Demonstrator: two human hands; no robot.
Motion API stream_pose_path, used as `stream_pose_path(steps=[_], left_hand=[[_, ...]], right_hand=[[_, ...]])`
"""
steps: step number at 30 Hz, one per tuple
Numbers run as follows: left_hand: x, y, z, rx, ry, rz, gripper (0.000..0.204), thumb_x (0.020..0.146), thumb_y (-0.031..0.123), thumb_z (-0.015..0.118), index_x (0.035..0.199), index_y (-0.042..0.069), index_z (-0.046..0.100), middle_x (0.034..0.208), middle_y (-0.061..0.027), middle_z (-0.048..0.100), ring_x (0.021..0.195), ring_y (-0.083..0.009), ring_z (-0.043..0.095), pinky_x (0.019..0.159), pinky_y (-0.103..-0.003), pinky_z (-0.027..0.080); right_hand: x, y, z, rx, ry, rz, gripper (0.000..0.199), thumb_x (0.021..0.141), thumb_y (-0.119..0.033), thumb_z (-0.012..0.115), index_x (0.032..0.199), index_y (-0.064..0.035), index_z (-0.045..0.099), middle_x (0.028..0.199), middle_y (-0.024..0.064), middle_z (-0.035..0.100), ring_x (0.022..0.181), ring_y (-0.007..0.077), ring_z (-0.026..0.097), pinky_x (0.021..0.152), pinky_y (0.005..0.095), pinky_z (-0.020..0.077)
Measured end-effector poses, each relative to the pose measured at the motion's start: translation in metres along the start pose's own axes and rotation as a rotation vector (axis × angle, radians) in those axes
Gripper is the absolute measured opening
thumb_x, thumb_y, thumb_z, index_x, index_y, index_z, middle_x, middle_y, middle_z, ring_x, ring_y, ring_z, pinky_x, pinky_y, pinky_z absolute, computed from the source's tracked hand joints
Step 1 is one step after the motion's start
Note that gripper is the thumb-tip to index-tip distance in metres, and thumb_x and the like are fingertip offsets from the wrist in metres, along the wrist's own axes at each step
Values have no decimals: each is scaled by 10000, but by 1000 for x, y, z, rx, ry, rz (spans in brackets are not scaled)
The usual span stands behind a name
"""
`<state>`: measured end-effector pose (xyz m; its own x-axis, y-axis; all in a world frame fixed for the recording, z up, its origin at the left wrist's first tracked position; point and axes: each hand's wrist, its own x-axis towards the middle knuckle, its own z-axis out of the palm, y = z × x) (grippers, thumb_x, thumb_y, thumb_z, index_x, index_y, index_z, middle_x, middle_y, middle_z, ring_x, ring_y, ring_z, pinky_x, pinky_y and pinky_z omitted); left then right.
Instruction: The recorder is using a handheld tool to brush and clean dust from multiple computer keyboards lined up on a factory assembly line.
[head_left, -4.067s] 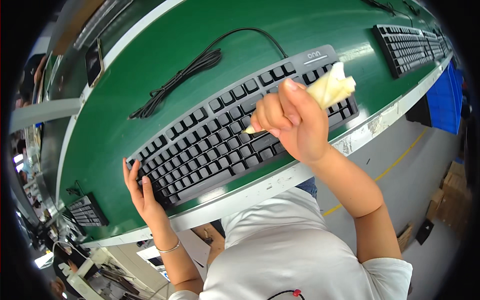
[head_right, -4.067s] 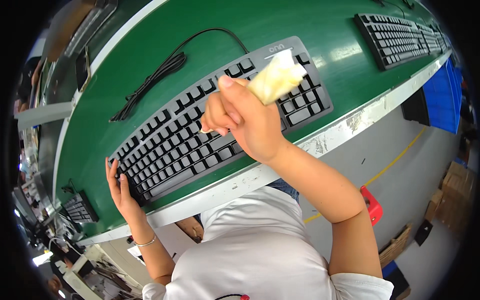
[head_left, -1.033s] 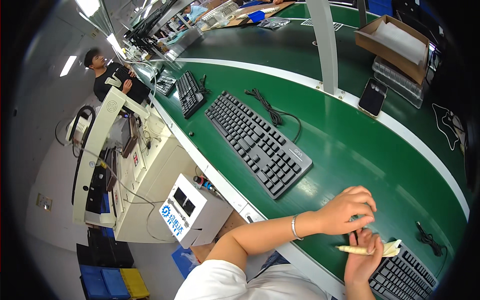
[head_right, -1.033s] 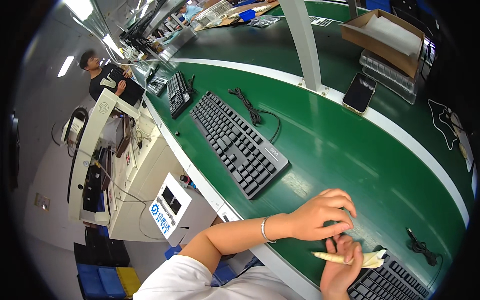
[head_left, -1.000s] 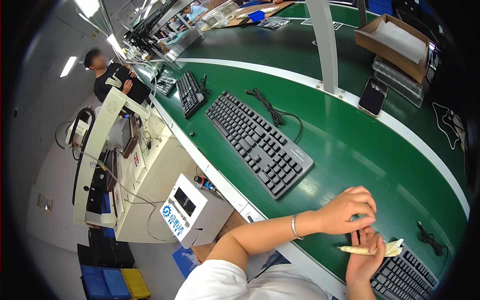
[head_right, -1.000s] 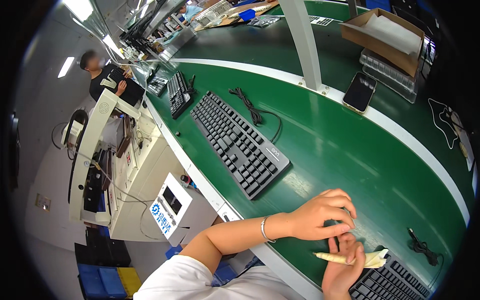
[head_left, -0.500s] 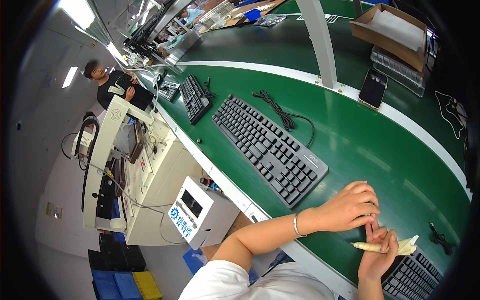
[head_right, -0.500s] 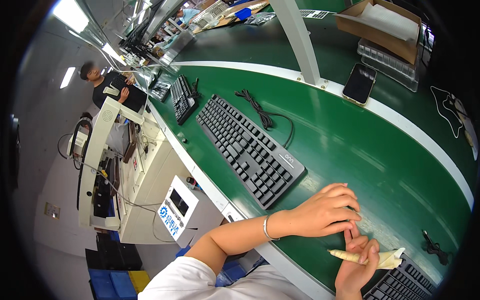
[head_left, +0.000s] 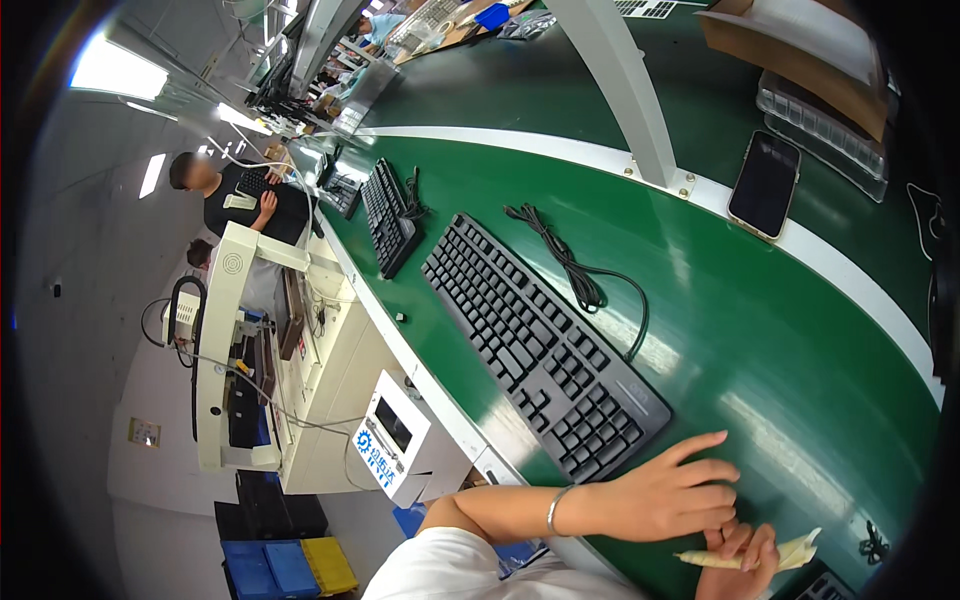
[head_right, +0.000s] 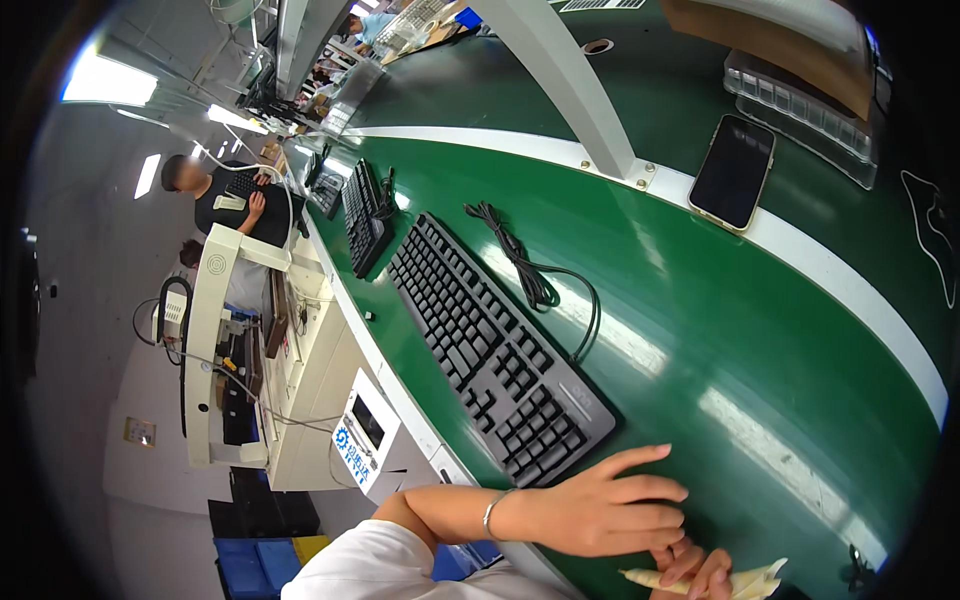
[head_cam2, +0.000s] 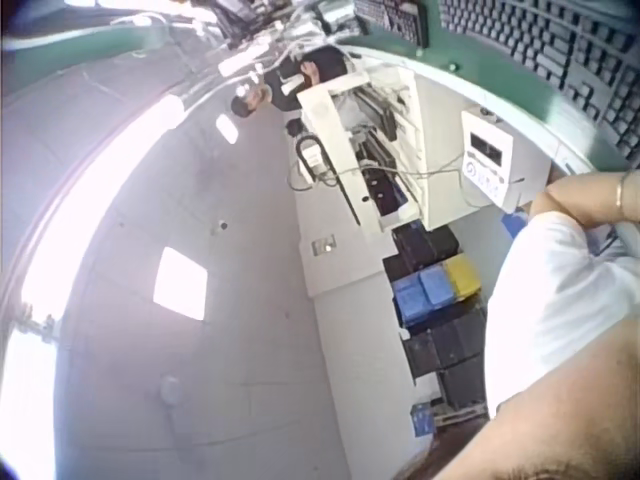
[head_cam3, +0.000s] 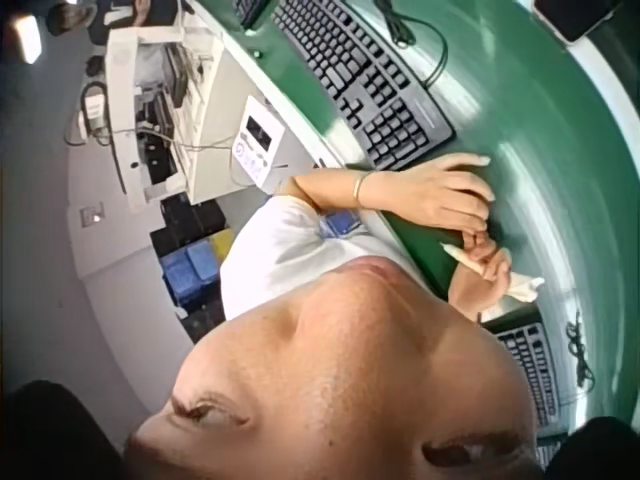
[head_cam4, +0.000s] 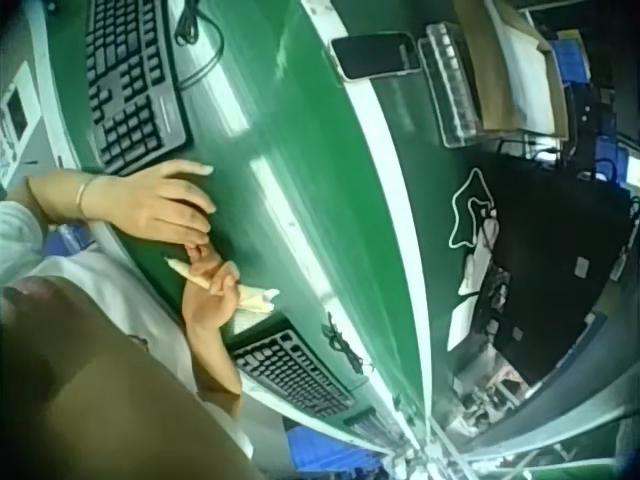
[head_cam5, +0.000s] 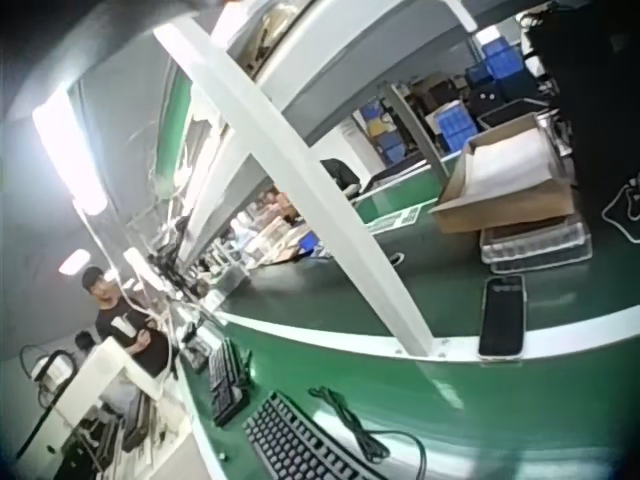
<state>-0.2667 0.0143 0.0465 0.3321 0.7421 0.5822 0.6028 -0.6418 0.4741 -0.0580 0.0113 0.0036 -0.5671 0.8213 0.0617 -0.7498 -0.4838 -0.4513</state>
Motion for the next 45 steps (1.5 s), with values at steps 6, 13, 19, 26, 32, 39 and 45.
stream_pose_path(steps=[6,13,19,26,32,39,45], left_hand=[[-6,-4,-12,12,65,-6,59,875,94,631,862,37,627,996,-68,620,1003,-272,589,1067,-550,391],[-14,-9,-32,72,196,44,24,819,70,602,815,50,589,873,-67,568,922,-268,547,1095,-554,357],[-16,-6,-47,80,214,90,133,895,136,607,773,84,601,791,-36,558,867,-234,548,1018,-476,425],[3,-8,-100,167,331,-2,244,885,243,637,694,113,558,714,-24,511,718,-211,496,811,-349,462],[21,-103,-212,668,67,-242,293,720,344,637,682,59,692,834,-119,647,733,-312,594,660,-422,495],[-93,-232,-224,780,317,-1075,445,911,430,495,1125,81,669,1173,-114,646,1059,-332,583,933,-422,440],[-89,-199,-223,795,298,-1110,424,914,430,490,1108,107,683,1151,-131,641,1040,-328,583,915,-420,440]], right_hand=[[11,14,9,118,24,-15,322,973,-320,452,698,-157,417,760,69,551,952,258,545,1029,444,349],[25,20,12,164,44,73,286,976,-315,462,743,-148,474,737,42,549,873,230,557,877,395,449],[40,12,38,-160,229,329,211,980,-296,494,868,-139,582,833,48,621,707,168,581,599,284,475],[43,32,117,-494,469,544,208,985,-230,519,1122,-93,596,1042,70,657,583,130,577,438,216,401],[19,12,126,-386,308,516,210,974,-269,449,926,-108,576,1196,234,612,587,188,585,487,278,442],[6,9,110,-335,357,412,217,975,-247,472,1100,-112,588,1260,252,546,437,125,461,360,232,300],[-3,-13,111,-165,268,526,213,981,-208,514,1108,-63,605,995,108,638,521,106,458,432,224,336]])
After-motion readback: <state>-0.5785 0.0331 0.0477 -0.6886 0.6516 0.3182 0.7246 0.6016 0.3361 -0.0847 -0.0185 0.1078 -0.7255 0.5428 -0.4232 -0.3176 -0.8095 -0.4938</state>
